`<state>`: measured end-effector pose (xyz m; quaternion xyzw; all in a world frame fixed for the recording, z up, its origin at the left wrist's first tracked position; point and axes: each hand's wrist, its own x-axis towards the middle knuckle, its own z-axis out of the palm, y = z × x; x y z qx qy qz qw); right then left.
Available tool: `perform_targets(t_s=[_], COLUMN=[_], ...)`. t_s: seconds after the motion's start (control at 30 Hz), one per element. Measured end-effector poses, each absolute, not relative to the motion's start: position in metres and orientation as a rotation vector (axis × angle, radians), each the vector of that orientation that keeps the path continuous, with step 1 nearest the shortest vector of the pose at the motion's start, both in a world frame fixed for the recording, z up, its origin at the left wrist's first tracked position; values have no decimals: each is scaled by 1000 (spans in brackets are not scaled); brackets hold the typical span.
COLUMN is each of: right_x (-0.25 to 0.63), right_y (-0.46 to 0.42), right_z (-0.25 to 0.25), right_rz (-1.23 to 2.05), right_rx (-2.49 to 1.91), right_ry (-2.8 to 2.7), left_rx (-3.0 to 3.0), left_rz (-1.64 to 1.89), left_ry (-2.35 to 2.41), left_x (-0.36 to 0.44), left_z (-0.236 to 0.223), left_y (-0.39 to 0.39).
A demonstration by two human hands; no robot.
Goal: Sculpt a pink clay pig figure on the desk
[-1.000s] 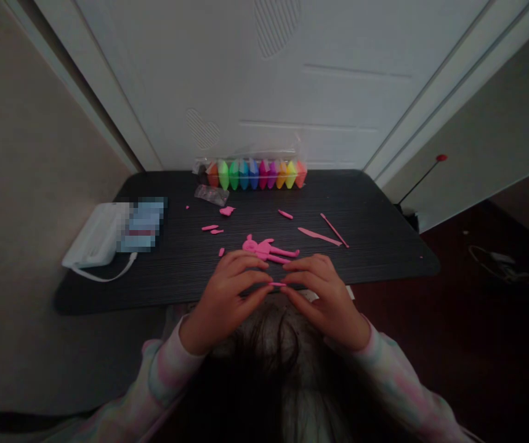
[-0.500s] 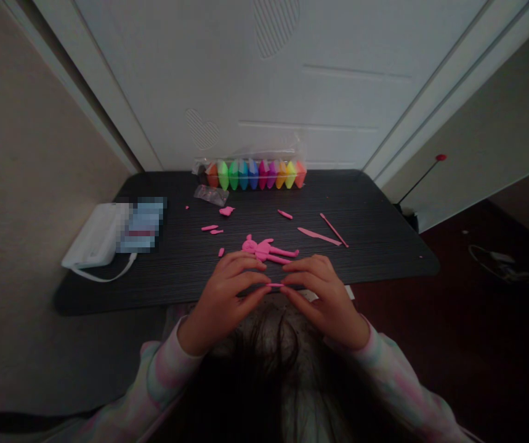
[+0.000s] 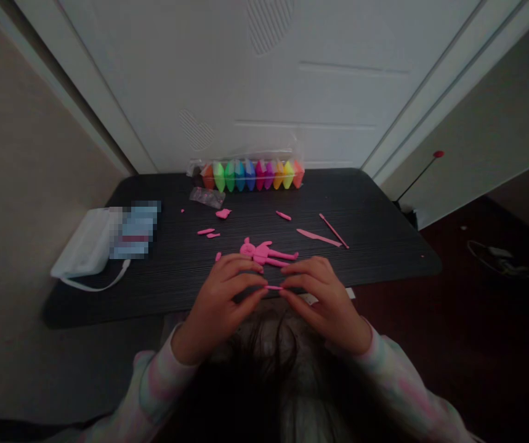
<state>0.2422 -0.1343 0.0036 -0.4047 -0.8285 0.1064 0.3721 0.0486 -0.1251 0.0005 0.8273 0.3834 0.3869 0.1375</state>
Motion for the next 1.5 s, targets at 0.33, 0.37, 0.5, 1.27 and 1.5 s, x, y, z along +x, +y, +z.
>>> perform_targets(t_s=[0.33,0.37,0.5,1.27,1.5], right_x=[252,251,245,240,240], right_y=[-88,-81,-61,-49,-48], right_z=[-9,-10,-12,-17,-16], right_rz=[338,349,438,756,760], right_rx=[-1219,-1221,-1241,-1268,-1261], right_ry=[-2087,-2106,-2191,-2325,-2342], left_rx=[2359,2343,2296,2363,2366], left_rz=[1059,1049,1018,703,655], left_ry=[1417,1441,1493,1311,1295], left_x=[30,30,32,28,29], left_z=[-5,-7,-13,-21,-20], left_y=[-88,-84,-72,-62,-63])
